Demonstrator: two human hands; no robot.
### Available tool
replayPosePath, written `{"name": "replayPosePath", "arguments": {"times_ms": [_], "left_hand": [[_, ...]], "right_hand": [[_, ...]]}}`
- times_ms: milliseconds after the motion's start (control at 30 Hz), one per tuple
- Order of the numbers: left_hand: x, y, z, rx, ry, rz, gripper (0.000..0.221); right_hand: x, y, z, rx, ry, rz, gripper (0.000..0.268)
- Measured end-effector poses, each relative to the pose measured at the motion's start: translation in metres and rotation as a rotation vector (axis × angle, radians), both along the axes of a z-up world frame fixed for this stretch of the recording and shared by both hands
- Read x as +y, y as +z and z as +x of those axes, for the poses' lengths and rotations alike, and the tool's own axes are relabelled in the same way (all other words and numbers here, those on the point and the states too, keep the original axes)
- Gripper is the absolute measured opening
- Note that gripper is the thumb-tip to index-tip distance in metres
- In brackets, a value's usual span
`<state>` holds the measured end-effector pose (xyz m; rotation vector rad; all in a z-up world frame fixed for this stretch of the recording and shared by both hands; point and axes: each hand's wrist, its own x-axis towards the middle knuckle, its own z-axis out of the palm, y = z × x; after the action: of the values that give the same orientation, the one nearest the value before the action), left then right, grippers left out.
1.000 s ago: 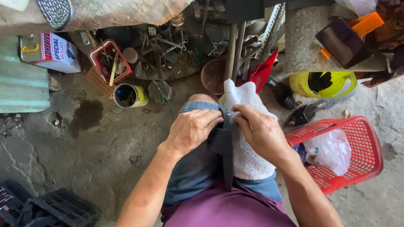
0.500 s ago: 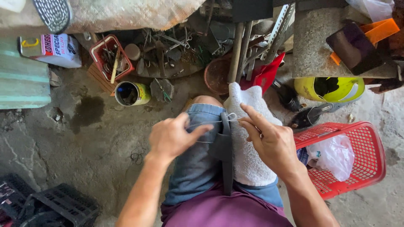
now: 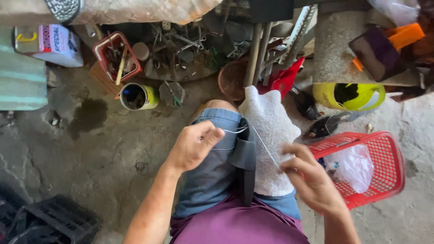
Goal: Hand-stitching a strap onto a black sandal using a needle and white thread in a workshop environment.
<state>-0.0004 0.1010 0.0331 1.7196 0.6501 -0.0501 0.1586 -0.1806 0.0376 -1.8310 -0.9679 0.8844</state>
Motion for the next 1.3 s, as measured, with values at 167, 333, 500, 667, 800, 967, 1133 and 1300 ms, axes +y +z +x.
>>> {"name": "replayPosePath", "arguments": {"times_ms": [167, 333, 500, 667, 800, 967, 1133, 1300], "left_hand": [[-0.012, -0.003, 0.002, -0.186, 0.153, 0.096, 0.027], [-0.021, -0.020, 0.009, -0.071, 0.014, 0.411, 0.037], [-0.030, -0.032, 0.006, 0.019, -0.064, 0.455, 0.016], [-0.030, -0.015, 0.008, -0.030, -0.135, 0.318, 0.012], [-0.034, -0.011, 0.010, 0.037, -0.197, 0.460, 0.016], [-0.038, -0.007, -0.003, -0.077, -0.108, 0.524, 0.024], [-0.059, -0.010, -0.018, -0.446, 0.024, 0.708, 0.048], [-0.048, -0.017, -0.011, -0.386, 0.078, 0.934, 0.044]], "right_hand": [[0.022, 0.024, -0.006, 0.591, -0.247, 0.616, 0.012], [0.086, 0.020, -0.016, 0.023, -0.274, 0.144, 0.055], [0.098, 0.007, -0.028, -0.399, -0.209, -0.358, 0.059], [0.090, -0.019, -0.028, -0.537, -0.248, -0.233, 0.055], [0.090, -0.022, -0.024, -0.568, -0.201, -0.203, 0.058], [0.091, -0.027, -0.022, -0.592, -0.199, -0.165, 0.054], [0.094, -0.037, -0.026, -0.741, -0.209, -0.107, 0.043], [0.088, -0.044, -0.021, -0.665, -0.217, -0.153, 0.045]]}}
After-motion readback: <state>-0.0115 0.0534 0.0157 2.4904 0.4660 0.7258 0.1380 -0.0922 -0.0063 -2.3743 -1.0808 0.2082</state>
